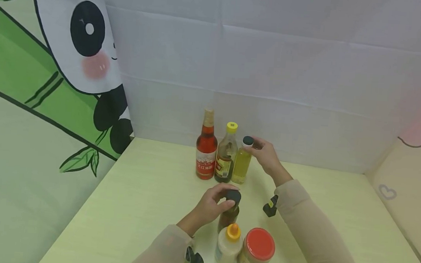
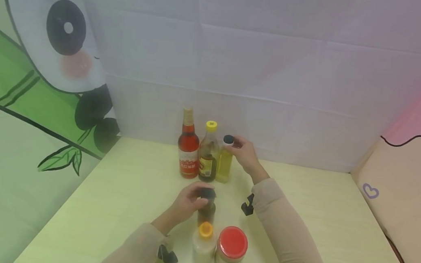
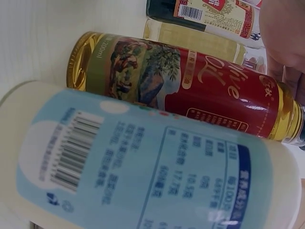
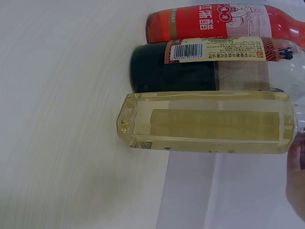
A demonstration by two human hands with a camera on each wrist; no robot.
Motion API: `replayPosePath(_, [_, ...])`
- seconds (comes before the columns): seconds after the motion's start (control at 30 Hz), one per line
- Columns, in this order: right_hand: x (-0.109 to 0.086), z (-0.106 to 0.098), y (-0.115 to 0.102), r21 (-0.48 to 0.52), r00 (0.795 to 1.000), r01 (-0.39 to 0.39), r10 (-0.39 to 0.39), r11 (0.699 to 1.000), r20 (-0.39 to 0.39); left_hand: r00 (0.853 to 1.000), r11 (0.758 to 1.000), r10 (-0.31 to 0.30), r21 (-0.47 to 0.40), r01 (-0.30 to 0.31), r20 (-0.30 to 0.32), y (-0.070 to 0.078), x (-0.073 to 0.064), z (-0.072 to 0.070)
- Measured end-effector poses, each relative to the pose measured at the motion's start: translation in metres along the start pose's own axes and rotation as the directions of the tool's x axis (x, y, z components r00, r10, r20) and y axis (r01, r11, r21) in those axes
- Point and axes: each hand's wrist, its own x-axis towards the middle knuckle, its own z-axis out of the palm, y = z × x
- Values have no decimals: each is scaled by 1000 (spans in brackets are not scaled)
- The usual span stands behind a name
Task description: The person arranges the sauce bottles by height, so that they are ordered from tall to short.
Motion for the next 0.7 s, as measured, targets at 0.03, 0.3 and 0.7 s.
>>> replayPosePath(0.03, [0, 0, 0, 2, 1000, -3, 3, 1000, 0, 1000, 1000, 1, -2, -1, -2, 0, 0, 0])
replayPosePath(0.3, [-1, 1, 0, -14, 1000, -7, 7, 1000, -4, 1000, 1000, -7, -4, 6, -11, 2, 0, 0])
replayPosePath(0.7, [-10, 0, -10, -2, 1000, 7, -7, 1000, -3, 1000, 1000, 3, -10, -3, -10, 1, -1, -1])
